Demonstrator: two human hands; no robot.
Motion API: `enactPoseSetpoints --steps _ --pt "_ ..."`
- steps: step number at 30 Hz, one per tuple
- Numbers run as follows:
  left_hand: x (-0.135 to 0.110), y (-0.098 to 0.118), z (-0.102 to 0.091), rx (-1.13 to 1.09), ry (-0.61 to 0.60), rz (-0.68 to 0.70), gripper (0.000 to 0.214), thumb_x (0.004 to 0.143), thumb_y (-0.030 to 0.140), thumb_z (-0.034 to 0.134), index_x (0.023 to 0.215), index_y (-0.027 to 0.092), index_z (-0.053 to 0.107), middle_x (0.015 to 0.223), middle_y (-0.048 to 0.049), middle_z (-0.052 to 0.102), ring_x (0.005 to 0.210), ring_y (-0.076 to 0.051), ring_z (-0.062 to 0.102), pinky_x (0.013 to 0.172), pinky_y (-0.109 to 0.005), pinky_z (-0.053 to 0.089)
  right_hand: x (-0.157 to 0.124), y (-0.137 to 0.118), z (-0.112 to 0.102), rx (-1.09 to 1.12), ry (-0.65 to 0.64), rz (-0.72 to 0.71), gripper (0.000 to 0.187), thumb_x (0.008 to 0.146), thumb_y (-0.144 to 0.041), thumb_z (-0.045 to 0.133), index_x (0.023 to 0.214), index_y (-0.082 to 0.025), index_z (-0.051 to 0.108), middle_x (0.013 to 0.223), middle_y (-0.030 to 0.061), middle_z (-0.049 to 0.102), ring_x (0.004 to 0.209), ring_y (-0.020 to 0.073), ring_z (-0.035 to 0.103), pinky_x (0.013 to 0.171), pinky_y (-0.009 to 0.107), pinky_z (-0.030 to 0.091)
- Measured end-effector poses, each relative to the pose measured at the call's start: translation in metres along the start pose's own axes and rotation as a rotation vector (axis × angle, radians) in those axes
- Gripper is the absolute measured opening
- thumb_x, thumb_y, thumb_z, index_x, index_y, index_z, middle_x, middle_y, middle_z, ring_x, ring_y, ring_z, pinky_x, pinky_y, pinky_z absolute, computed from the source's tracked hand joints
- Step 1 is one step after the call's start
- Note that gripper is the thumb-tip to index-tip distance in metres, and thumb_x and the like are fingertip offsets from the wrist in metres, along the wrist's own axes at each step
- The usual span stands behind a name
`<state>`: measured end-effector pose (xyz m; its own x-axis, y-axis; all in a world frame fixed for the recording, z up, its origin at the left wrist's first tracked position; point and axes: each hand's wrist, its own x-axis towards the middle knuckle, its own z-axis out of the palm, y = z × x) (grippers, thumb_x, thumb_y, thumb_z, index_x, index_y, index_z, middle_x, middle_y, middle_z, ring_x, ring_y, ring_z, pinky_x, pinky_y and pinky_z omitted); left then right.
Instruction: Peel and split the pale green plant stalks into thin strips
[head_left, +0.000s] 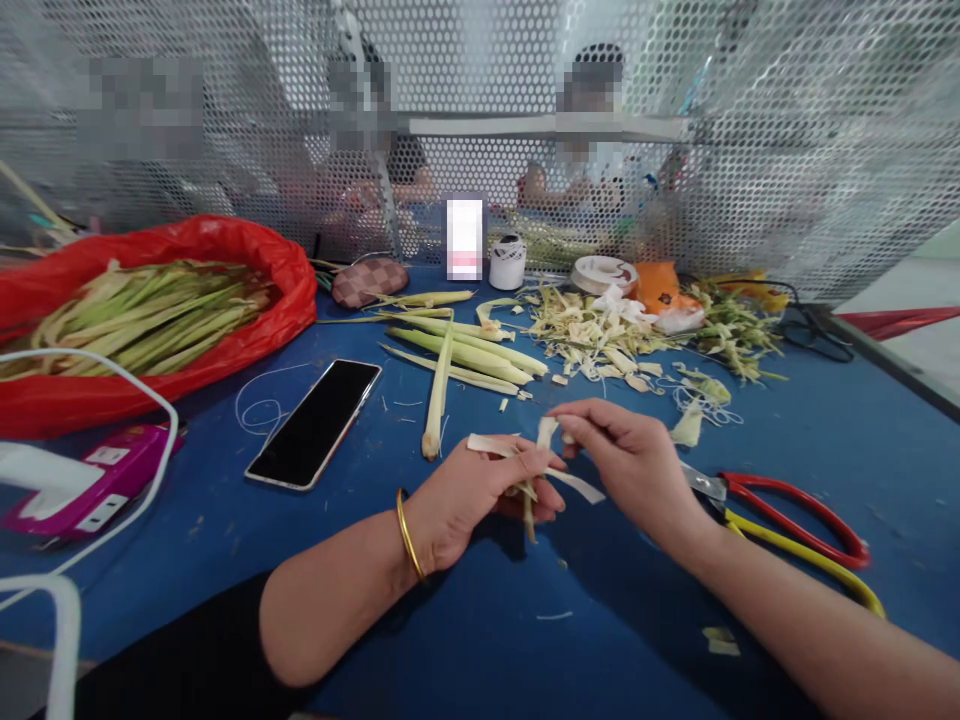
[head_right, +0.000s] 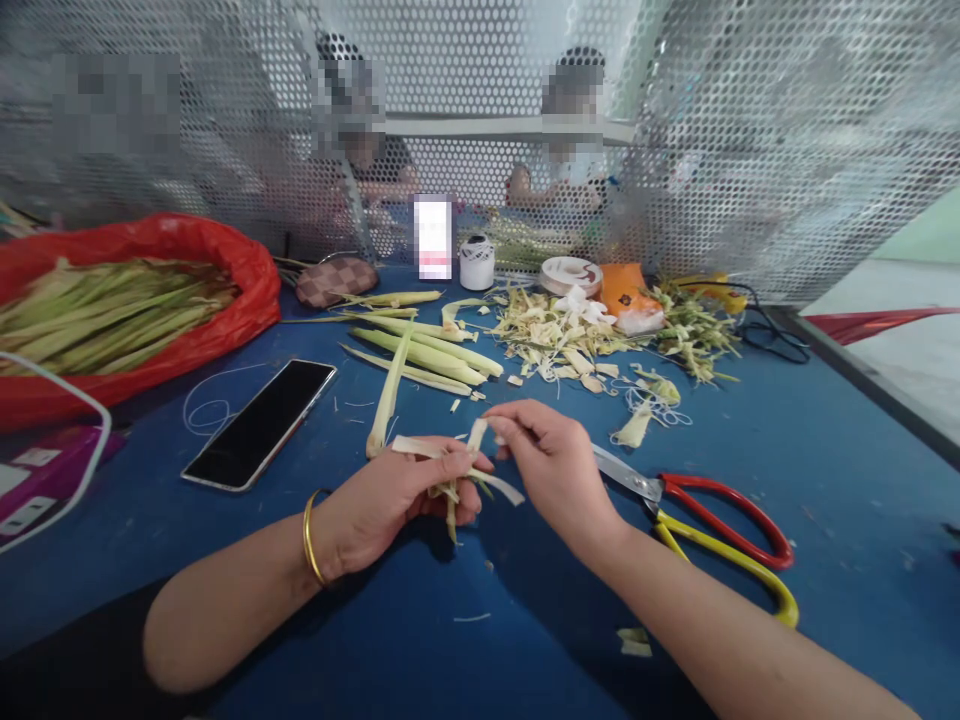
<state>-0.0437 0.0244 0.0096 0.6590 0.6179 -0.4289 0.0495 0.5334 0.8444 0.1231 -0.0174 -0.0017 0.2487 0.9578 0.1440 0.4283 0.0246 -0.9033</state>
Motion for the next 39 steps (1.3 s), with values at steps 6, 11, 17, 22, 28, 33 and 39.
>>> enactPoseSetpoints --steps 6,11,17,22,28,33,39 --pt "0.004 0.007 -0.007 -0.290 0.032 0.088 0.028 0.086 0.022 0.058 0.109 0.010 0.068 0.093 -0.0125 0.075 0.092 -0.019 0.068 0.086 -0.030 0.049 0.010 0.004 -0.020 -0.350 0.212 -0.193 0.021 0.088 -0.032 0.055 0.098 -0.021 0.068 0.107 0.0095 0.063 0.096 0.0249 0.059 0.061 0.029 0.044" --pt "0.005 0.008 -0.005 -0.264 0.082 0.211 0.029 0.084 0.020 0.064 0.113 0.014 0.067 0.107 -0.0111 0.073 0.109 -0.020 0.062 0.091 -0.028 0.046 -0.002 -0.009 -0.011 -0.214 0.164 -0.186 0.028 0.089 -0.037 0.054 0.068 -0.022 0.063 0.074 0.0043 0.063 0.074 0.0202 0.058 0.065 0.031 0.043" --pt "0.007 -0.003 -0.001 -0.322 0.047 0.244 0.033 0.077 0.023 0.074 0.110 0.017 0.068 0.103 -0.0086 0.073 0.106 -0.019 0.063 0.099 -0.031 0.042 -0.013 -0.015 0.016 0.188 -0.138 0.116 0.020 0.079 -0.040 0.066 0.085 -0.021 0.072 0.085 0.0036 0.071 0.085 0.0224 0.062 0.077 0.033 0.047" --pt "0.008 -0.006 0.002 -0.287 0.053 0.188 0.038 0.074 0.024 0.076 0.110 0.017 0.068 0.104 -0.0103 0.073 0.097 -0.020 0.065 0.084 -0.030 0.046 -0.017 -0.016 0.026 0.459 -0.199 0.329 0.029 0.074 -0.045 0.070 0.066 -0.017 0.069 0.069 0.0035 0.068 0.072 0.0181 0.060 0.074 0.032 0.047" --pt "0.008 -0.006 0.002 -0.358 0.085 0.176 0.034 0.074 0.021 0.076 0.107 0.016 0.068 0.099 -0.0088 0.073 0.089 -0.016 0.065 0.076 -0.025 0.047 -0.018 -0.016 0.025 0.573 -0.217 0.322 0.030 0.074 -0.045 0.070 0.062 -0.017 0.067 0.066 0.0020 0.063 0.069 0.0152 0.055 0.073 0.030 0.045" --pt "0.009 -0.008 0.003 -0.389 0.149 0.163 0.032 0.069 0.020 0.079 0.100 0.016 0.069 0.090 -0.0070 0.073 0.074 -0.015 0.063 0.059 -0.024 0.046 -0.015 -0.015 0.021 0.442 -0.264 0.236 0.031 0.076 -0.042 0.067 0.057 -0.018 0.065 0.064 0.0015 0.061 0.070 0.0162 0.053 0.072 0.029 0.042" --pt "0.011 -0.010 0.000 -0.389 0.101 0.185 0.030 0.071 0.022 0.078 0.099 0.014 0.070 0.090 -0.0067 0.072 0.066 -0.012 0.058 0.057 -0.024 0.044 -0.015 -0.010 0.021 0.290 -0.311 0.113 0.031 0.085 -0.038 0.056 0.061 -0.019 0.062 0.067 0.0010 0.060 0.070 0.0165 0.053 0.070 0.028 0.043"
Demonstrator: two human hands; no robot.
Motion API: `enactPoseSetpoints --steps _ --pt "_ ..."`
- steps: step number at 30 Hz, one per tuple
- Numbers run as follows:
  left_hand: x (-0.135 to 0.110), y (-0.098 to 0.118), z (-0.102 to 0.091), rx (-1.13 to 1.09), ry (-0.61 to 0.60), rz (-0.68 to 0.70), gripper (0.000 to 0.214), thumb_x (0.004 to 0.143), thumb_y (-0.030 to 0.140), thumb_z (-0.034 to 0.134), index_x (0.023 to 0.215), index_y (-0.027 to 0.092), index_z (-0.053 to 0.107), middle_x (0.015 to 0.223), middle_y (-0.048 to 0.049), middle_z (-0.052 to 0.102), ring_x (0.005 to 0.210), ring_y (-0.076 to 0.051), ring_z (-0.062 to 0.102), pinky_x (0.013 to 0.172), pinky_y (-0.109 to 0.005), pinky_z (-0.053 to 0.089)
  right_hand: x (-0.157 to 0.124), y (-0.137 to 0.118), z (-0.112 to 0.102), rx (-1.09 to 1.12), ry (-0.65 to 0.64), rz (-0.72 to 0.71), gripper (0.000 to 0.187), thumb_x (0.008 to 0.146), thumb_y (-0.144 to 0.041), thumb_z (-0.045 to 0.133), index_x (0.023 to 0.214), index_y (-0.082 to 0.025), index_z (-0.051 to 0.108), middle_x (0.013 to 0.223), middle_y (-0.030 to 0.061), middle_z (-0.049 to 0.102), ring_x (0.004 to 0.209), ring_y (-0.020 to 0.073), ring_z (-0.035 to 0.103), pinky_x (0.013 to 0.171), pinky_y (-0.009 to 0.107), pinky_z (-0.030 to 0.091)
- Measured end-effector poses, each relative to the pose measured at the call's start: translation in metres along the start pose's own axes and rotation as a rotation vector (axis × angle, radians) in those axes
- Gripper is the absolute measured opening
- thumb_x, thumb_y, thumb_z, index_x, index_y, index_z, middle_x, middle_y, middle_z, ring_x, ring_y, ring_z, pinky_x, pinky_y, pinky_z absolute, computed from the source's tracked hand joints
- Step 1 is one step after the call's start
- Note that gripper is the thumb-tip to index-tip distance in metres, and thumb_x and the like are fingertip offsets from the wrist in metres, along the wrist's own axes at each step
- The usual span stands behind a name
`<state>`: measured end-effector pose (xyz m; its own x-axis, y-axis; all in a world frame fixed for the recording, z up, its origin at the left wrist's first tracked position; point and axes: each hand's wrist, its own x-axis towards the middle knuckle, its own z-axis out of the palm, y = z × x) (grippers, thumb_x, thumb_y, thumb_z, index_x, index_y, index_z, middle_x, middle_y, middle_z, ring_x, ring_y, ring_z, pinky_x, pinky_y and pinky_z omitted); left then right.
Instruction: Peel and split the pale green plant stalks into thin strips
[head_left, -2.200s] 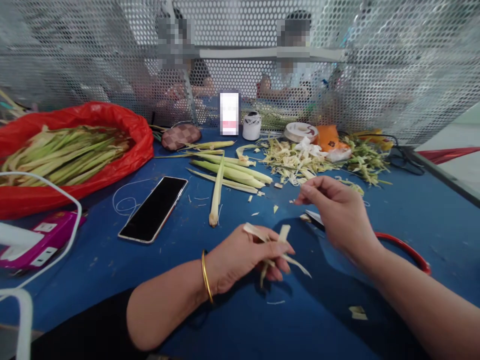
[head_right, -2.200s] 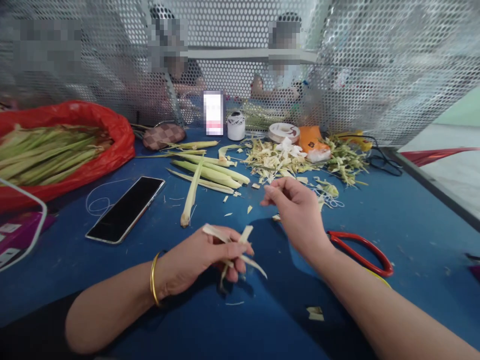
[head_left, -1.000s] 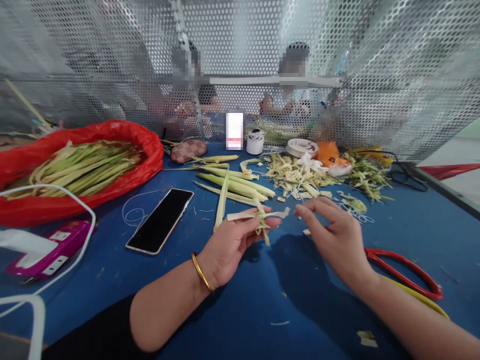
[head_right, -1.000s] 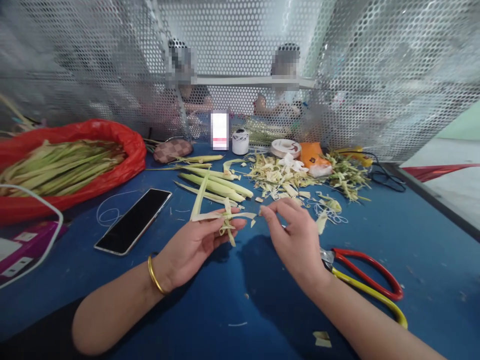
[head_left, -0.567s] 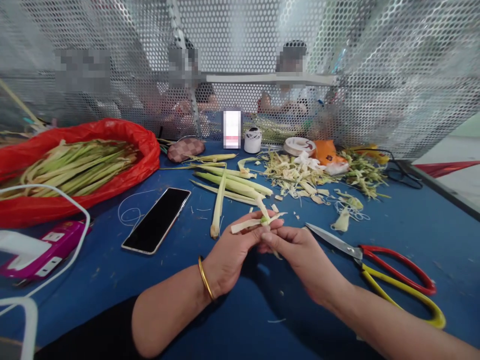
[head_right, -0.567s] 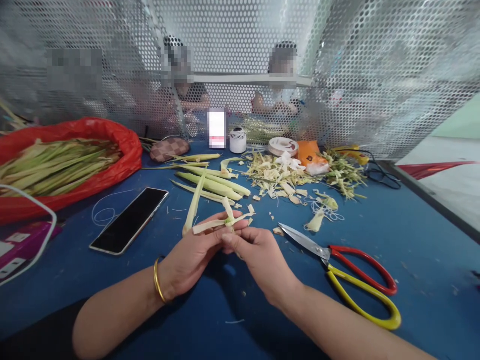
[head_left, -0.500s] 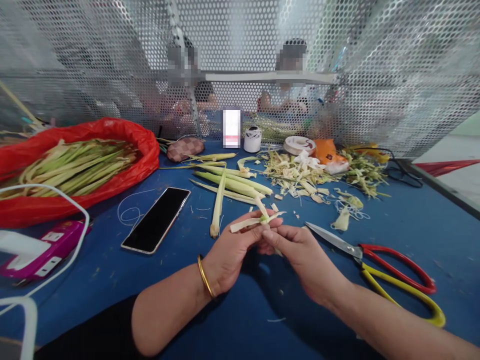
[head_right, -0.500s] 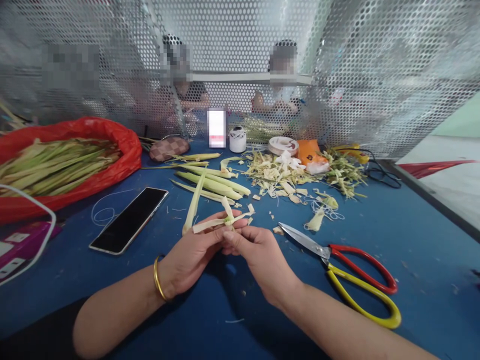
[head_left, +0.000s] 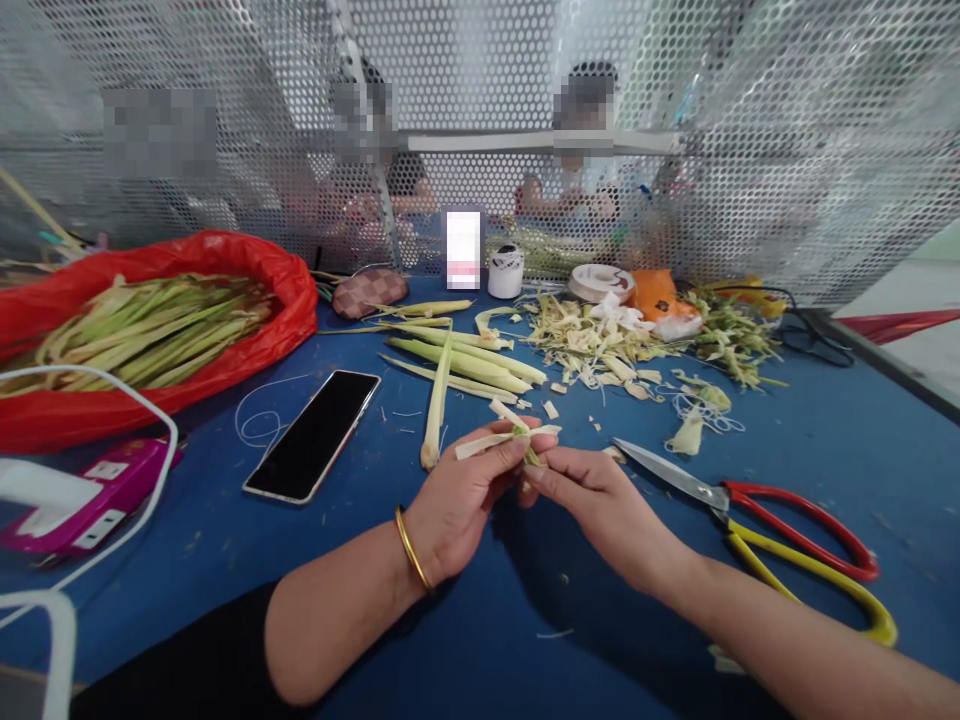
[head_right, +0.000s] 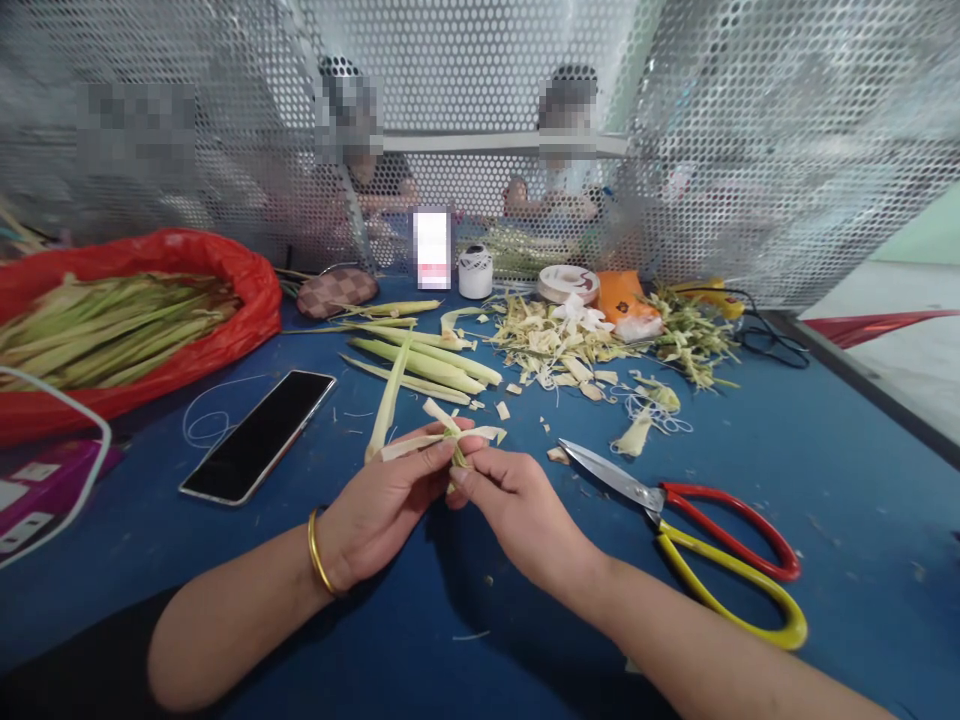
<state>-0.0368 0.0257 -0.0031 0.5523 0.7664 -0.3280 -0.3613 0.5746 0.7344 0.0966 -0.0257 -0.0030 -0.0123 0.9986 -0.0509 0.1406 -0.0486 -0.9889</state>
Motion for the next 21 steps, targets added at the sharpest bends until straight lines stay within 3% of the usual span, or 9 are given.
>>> enactPoseSetpoints --steps 6,13,15,17,21 --pt "0.000 0.003 -0.001 0.019 0.026 0.030 0.027 0.076 0.024 0.074 0.102 0.015 0.069 0.094 -0.0073 0.073 0.073 -0.013 0.062 0.065 -0.026 0.047 -0.001 0.000 -0.001 -0.082 -0.004 -0.020 0.022 0.085 -0.026 0.048 0.068 -0.020 0.060 0.072 0.0011 0.063 0.073 0.0163 0.059 0.073 0.027 0.046" --pt "0.003 0.009 -0.004 0.020 0.079 0.062 0.024 0.083 0.025 0.068 0.105 0.015 0.068 0.096 -0.0071 0.072 0.087 -0.014 0.065 0.079 -0.026 0.048 -0.002 -0.006 -0.016 -0.108 -0.231 0.231 0.016 0.076 -0.015 0.045 0.077 -0.018 0.061 0.066 -0.0012 0.060 0.055 0.0135 0.061 0.057 0.026 0.048" --pt "0.003 0.010 -0.004 0.010 0.094 0.069 0.023 0.083 0.024 0.067 0.104 0.015 0.068 0.095 -0.0072 0.073 0.088 -0.014 0.065 0.081 -0.026 0.048 -0.003 -0.008 -0.019 -0.167 -0.250 0.231 0.013 0.077 -0.017 0.050 0.080 -0.018 0.062 0.068 -0.0009 0.062 0.057 0.0142 0.061 0.057 0.027 0.048" --pt "0.003 0.010 -0.003 0.006 0.098 0.075 0.023 0.082 0.023 0.068 0.104 0.014 0.069 0.093 -0.0070 0.073 0.088 -0.014 0.065 0.081 -0.026 0.048 -0.003 -0.009 -0.021 -0.187 -0.185 0.151 0.010 0.078 -0.023 0.056 0.084 -0.019 0.063 0.074 0.0011 0.065 0.065 0.0165 0.063 0.062 0.029 0.050" --pt "0.001 0.007 0.000 0.019 0.063 0.109 0.025 0.079 0.023 0.071 0.102 0.014 0.070 0.093 -0.0068 0.074 0.089 -0.015 0.066 0.084 -0.026 0.047 0.000 -0.008 -0.018 -0.129 0.092 -0.038 0.024 0.080 -0.039 0.063 0.094 -0.020 0.067 0.094 0.0066 0.070 0.088 0.0227 0.064 0.079 0.034 0.050"
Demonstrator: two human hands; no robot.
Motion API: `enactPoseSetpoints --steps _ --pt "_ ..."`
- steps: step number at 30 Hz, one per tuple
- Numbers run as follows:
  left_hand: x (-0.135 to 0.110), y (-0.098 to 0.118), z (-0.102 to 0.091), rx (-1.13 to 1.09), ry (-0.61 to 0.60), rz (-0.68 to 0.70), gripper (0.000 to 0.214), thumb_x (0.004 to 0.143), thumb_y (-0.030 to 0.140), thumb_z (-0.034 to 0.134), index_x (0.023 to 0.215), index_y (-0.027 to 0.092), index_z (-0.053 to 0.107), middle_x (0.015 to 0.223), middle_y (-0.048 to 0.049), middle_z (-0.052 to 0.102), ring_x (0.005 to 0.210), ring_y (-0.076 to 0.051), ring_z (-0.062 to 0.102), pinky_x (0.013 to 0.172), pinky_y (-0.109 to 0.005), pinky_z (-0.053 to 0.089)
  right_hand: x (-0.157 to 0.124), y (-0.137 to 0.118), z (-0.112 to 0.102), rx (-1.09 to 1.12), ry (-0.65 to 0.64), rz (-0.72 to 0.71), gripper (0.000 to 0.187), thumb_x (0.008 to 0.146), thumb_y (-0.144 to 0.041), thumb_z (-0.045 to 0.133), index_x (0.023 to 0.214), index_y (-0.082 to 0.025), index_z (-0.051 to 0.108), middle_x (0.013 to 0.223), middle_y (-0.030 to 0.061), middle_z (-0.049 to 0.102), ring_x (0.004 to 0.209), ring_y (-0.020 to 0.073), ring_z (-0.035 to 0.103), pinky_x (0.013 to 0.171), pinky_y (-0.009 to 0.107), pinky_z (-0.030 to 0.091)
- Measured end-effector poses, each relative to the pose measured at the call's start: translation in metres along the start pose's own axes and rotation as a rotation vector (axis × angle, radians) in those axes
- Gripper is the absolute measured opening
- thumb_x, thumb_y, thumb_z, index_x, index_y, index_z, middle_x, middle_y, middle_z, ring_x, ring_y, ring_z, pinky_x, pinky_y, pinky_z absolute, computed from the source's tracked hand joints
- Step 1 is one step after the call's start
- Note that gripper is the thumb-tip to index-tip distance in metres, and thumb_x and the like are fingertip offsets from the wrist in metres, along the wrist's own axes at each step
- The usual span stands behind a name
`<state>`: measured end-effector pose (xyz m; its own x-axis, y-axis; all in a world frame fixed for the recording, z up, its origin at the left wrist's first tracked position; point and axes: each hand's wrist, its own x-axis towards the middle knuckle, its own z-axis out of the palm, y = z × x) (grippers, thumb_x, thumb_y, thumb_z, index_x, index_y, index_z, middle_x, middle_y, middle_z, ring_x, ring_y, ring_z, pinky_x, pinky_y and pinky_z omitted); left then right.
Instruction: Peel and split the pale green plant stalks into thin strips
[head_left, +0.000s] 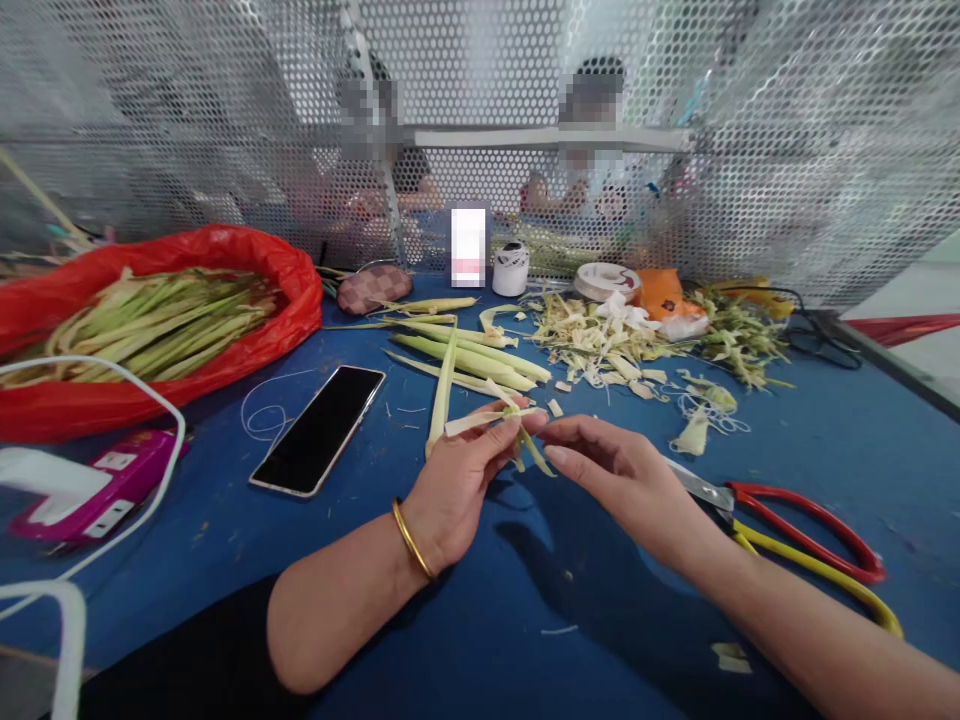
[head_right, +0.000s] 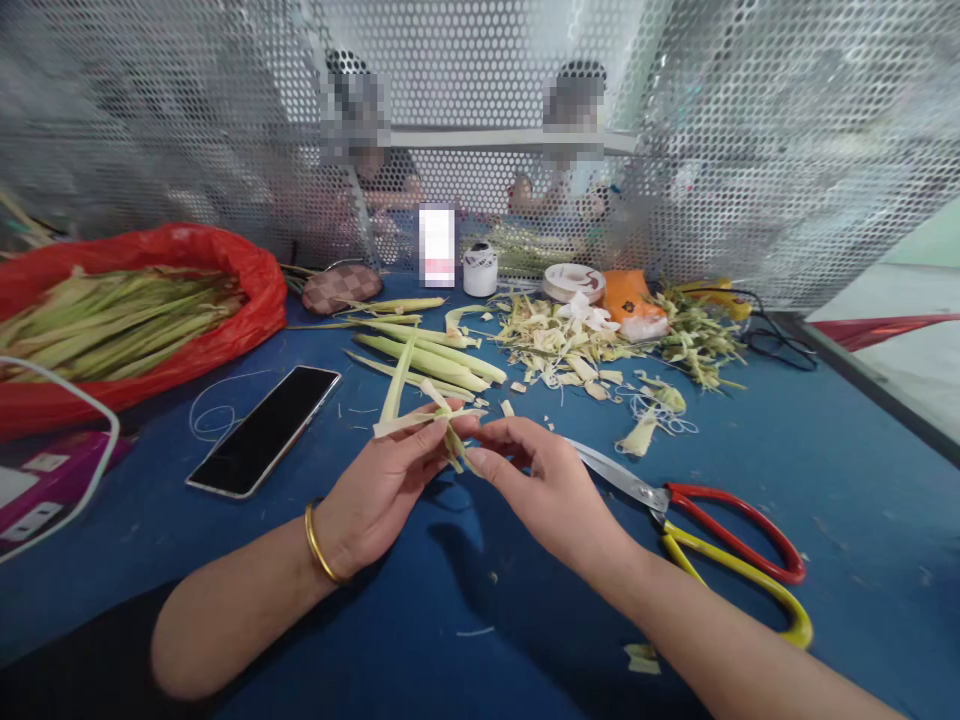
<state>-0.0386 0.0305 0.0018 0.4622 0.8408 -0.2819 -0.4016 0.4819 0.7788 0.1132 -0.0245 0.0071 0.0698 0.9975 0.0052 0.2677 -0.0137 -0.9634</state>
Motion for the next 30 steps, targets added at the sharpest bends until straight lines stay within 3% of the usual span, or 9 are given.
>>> enactPoseSetpoints --steps 3,9,17,22,24,26,30 --pt "-0.002 -0.004 0.002 -0.003 -0.043 0.001 0.024 0.077 0.022 0.073 0.100 0.016 0.071 0.091 -0.0057 0.075 0.090 -0.015 0.066 0.088 -0.026 0.046 0.000 0.003 0.010 0.070 0.017 -0.017 0.023 0.079 -0.039 0.064 0.093 -0.021 0.070 0.093 0.0050 0.071 0.090 0.0231 0.063 0.082 0.035 0.049" --pt "-0.005 -0.007 0.002 0.005 -0.082 -0.051 0.023 0.076 0.022 0.075 0.099 0.018 0.072 0.085 -0.0042 0.075 0.088 -0.015 0.067 0.087 -0.026 0.047 -0.004 0.007 0.024 0.129 -0.009 0.009 0.029 0.085 -0.041 0.056 0.069 -0.019 0.065 0.071 0.0010 0.063 0.071 0.0165 0.056 0.069 0.029 0.046" --pt "-0.002 -0.009 -0.001 -0.038 -0.002 -0.117 0.022 0.075 0.016 0.075 0.097 0.016 0.073 0.090 -0.0060 0.075 0.087 -0.014 0.067 0.078 -0.021 0.048 -0.002 0.007 0.017 -0.104 -0.063 -0.186 0.031 0.089 -0.029 0.051 0.061 -0.018 0.057 0.062 -0.0012 0.052 0.061 0.0131 0.046 0.058 0.025 0.040" --pt "0.002 -0.001 -0.003 0.021 -0.041 -0.067 0.018 0.081 0.027 0.070 0.091 0.012 0.074 0.093 -0.0087 0.075 0.090 -0.016 0.067 0.084 -0.025 0.048 -0.007 0.011 0.027 -0.273 -0.223 -0.341 0.027 0.089 -0.019 0.050 0.063 -0.020 0.056 0.072 0.0019 0.061 0.079 0.0168 0.057 0.086 0.034 0.042" --pt "0.003 0.002 -0.004 0.023 -0.031 -0.049 0.019 0.081 0.027 0.069 0.093 0.014 0.074 0.095 -0.0082 0.075 0.093 -0.016 0.067 0.088 -0.026 0.047 -0.010 0.011 0.028 -0.308 -0.207 -0.312 0.027 0.090 -0.019 0.049 0.065 -0.020 0.056 0.073 0.0024 0.061 0.079 0.0171 0.057 0.086 0.035 0.042" --pt "0.003 0.003 -0.004 0.022 -0.020 -0.042 0.020 0.081 0.028 0.070 0.095 0.015 0.073 0.095 -0.0082 0.074 0.094 -0.016 0.067 0.089 -0.027 0.047 -0.011 0.009 0.026 -0.312 -0.201 -0.237 0.028 0.092 -0.022 0.046 0.066 -0.020 0.055 0.070 0.0017 0.060 0.073 0.0159 0.055 0.074 0.030 0.043" --pt "0.003 0.002 -0.004 0.019 -0.011 -0.028 0.023 0.079 0.026 0.071 0.100 0.014 0.071 0.097 -0.0086 0.074 0.093 -0.016 0.066 0.086 -0.026 0.048 -0.011 0.001 0.014 -0.260 -0.294 -0.094 0.034 0.096 -0.029 0.040 0.065 -0.020 0.051 0.063 -0.0011 0.057 0.060 0.0123 0.054 0.059 0.023 0.042"
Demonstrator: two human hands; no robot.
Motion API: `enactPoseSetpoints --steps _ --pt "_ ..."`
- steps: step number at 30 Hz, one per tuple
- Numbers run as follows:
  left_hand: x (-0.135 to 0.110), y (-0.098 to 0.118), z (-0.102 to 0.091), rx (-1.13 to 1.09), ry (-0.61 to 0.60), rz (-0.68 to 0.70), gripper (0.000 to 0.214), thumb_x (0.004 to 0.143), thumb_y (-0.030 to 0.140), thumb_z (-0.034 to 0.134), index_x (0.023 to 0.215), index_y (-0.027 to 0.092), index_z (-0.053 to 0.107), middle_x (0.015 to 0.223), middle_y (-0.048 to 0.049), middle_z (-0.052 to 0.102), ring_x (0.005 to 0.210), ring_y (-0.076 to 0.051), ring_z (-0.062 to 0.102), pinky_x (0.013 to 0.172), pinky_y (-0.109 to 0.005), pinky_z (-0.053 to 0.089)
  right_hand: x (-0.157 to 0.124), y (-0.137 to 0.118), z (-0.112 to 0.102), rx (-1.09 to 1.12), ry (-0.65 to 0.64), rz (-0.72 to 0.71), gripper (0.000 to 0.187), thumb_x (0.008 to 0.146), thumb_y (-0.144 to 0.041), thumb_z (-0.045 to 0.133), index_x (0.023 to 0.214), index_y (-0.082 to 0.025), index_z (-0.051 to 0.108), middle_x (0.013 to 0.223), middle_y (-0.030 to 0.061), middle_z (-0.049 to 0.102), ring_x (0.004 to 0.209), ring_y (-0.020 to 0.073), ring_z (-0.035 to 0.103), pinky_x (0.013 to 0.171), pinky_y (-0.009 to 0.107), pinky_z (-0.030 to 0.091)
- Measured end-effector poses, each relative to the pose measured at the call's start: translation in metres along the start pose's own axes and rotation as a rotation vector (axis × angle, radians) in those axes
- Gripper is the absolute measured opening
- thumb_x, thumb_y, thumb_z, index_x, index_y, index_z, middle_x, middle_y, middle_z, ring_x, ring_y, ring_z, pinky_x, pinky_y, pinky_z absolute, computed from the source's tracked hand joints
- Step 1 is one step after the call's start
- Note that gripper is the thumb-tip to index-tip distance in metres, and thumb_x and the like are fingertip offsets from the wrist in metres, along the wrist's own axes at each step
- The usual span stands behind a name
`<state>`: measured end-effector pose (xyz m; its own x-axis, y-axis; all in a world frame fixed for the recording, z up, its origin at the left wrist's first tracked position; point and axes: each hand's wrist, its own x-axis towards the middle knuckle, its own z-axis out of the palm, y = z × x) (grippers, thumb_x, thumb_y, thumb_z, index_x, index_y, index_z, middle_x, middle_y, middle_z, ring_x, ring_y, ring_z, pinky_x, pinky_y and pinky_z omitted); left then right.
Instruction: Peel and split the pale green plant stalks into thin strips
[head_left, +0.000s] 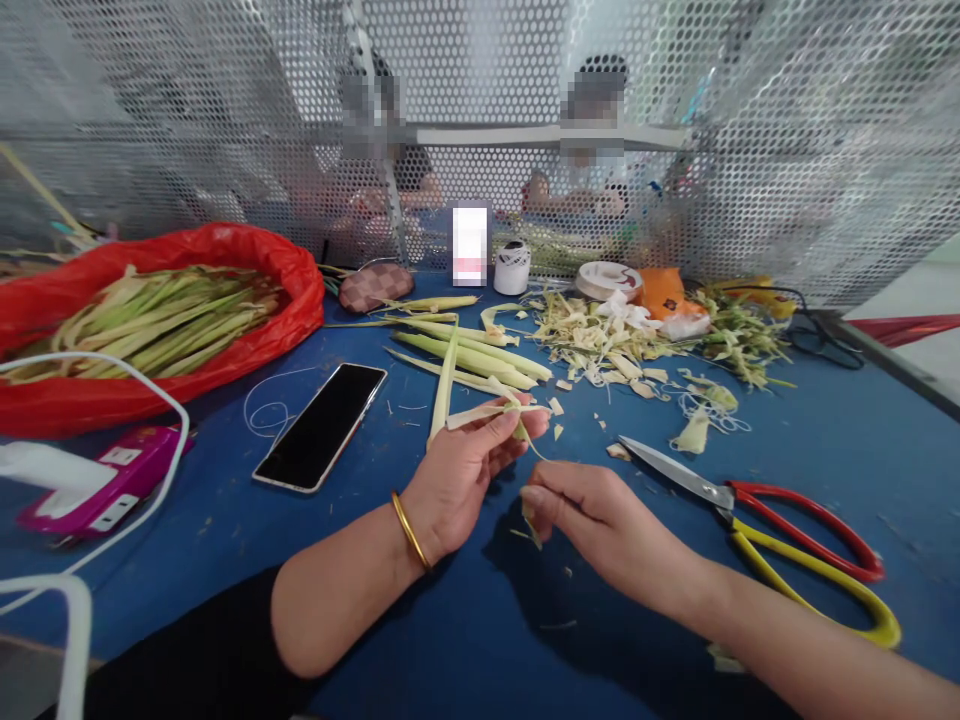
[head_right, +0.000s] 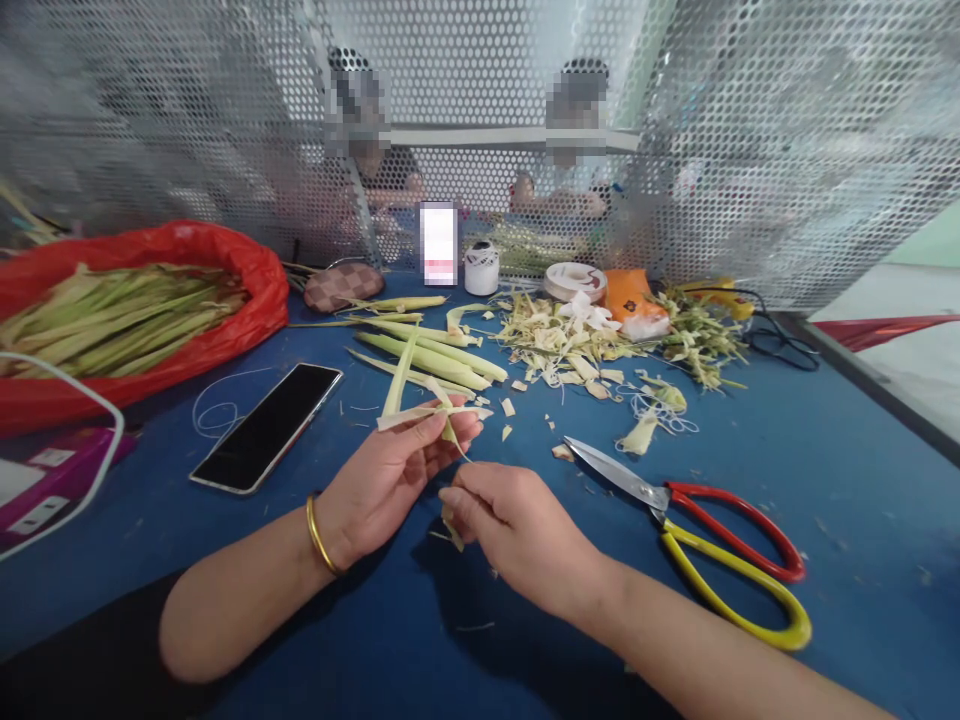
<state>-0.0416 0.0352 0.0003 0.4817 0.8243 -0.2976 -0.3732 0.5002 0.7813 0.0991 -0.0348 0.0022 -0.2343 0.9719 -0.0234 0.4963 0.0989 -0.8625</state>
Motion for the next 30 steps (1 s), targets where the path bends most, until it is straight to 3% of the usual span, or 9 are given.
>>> enactPoseSetpoints --steps 4,6,8,11,15,19,26,28,30 --pt "-0.001 0.003 0.000 -0.018 -0.006 -0.007 0.027 0.079 0.026 0.072 0.103 0.015 0.069 0.095 -0.0076 0.073 0.093 -0.016 0.066 0.084 -0.026 0.048 -0.003 -0.003 -0.020 -0.121 -0.226 0.068 0.028 0.093 -0.029 0.046 0.069 -0.020 0.060 0.059 -0.0020 0.059 0.055 0.0123 0.055 0.054 0.022 0.040" --pt "-0.002 0.005 0.001 -0.028 -0.016 -0.013 0.027 0.079 0.028 0.071 0.103 0.015 0.069 0.093 -0.0072 0.073 0.092 -0.016 0.066 0.084 -0.027 0.048 -0.003 -0.004 -0.031 -0.281 -0.233 0.049 0.017 0.087 -0.031 0.057 0.078 -0.021 0.068 0.070 0.0006 0.066 0.063 0.0151 0.060 0.058 0.024 0.041" --pt "-0.003 0.005 0.001 -0.031 -0.014 -0.006 0.026 0.080 0.029 0.071 0.102 0.016 0.068 0.092 -0.0066 0.073 0.091 -0.015 0.066 0.084 -0.026 0.048 -0.003 -0.004 -0.037 -0.391 -0.048 0.042 0.016 0.083 -0.036 0.062 0.085 -0.022 0.071 0.084 0.0041 0.068 0.071 0.0184 0.061 0.061 0.027 0.043" --pt "-0.004 0.003 0.002 -0.026 0.009 0.020 0.024 0.078 0.024 0.073 0.100 0.016 0.069 0.090 -0.0053 0.074 0.089 -0.013 0.066 0.082 -0.023 0.048 0.000 -0.004 -0.034 -0.296 0.272 0.010 0.022 0.088 -0.037 0.055 0.087 -0.022 0.070 0.088 0.0056 0.068 0.078 0.0195 0.062 0.067 0.028 0.045" --pt "-0.006 -0.001 0.005 -0.035 -0.013 0.020 0.028 0.074 0.018 0.076 0.101 0.016 0.069 0.088 -0.0053 0.074 0.088 -0.014 0.067 0.082 -0.023 0.049 0.006 -0.003 -0.012 -0.053 0.350 -0.045 0.015 0.087 -0.030 0.058 0.084 -0.022 0.070 0.083 0.0024 0.069 0.080 0.0179 0.062 0.074 0.028 0.046" --pt "-0.013 -0.001 0.011 -0.055 0.012 0.002 0.027 0.071 0.012 0.077 0.097 0.014 0.070 0.082 -0.0053 0.074 0.080 -0.013 0.068 0.077 -0.022 0.051 0.007 0.000 0.001 -0.111 0.407 -0.086 0.020 0.088 -0.025 0.056 0.070 -0.019 0.063 0.068 0.0007 0.062 0.064 0.0148 0.055 0.061 0.026 0.042" --pt "-0.009 0.000 0.009 -0.087 -0.027 -0.018 0.012 0.073 0.012 0.074 0.084 0.011 0.073 0.079 -0.0057 0.072 0.076 -0.012 0.066 0.072 -0.019 0.051 -0.002 -0.001 0.002 -0.824 0.399 -0.645 0.028 0.092 -0.011 0.041 0.073 -0.017 0.061 0.068 0.0047 0.060 0.065 0.0173 0.051 0.076 0.035 0.040" --pt "-0.005 0.005 0.005 -0.070 0.013 0.035 0.009 0.076 0.013 0.072 0.085 0.012 0.072 0.081 -0.0047 0.071 0.075 -0.011 0.066 0.072 -0.020 0.051 -0.005 -0.006 0.003 -0.926 0.339 -0.797 0.029 0.092 -0.009 0.041 0.078 -0.017 0.064 0.065 0.0038 0.060 0.064 0.0174 0.052 0.082 0.036 0.040" --pt "-0.004 0.011 0.001 -0.051 0.010 0.040 0.012 0.076 0.013 0.070 0.089 0.012 0.071 0.080 -0.0038 0.069 0.074 -0.011 0.065 0.071 -0.021 0.051 -0.008 -0.012 0.000 -0.916 0.340 -0.807 0.025 0.094 -0.015 0.044 0.086 -0.016 0.067 0.066 0.0032 0.061 0.066 0.0176 0.054 0.088 0.038 0.039"
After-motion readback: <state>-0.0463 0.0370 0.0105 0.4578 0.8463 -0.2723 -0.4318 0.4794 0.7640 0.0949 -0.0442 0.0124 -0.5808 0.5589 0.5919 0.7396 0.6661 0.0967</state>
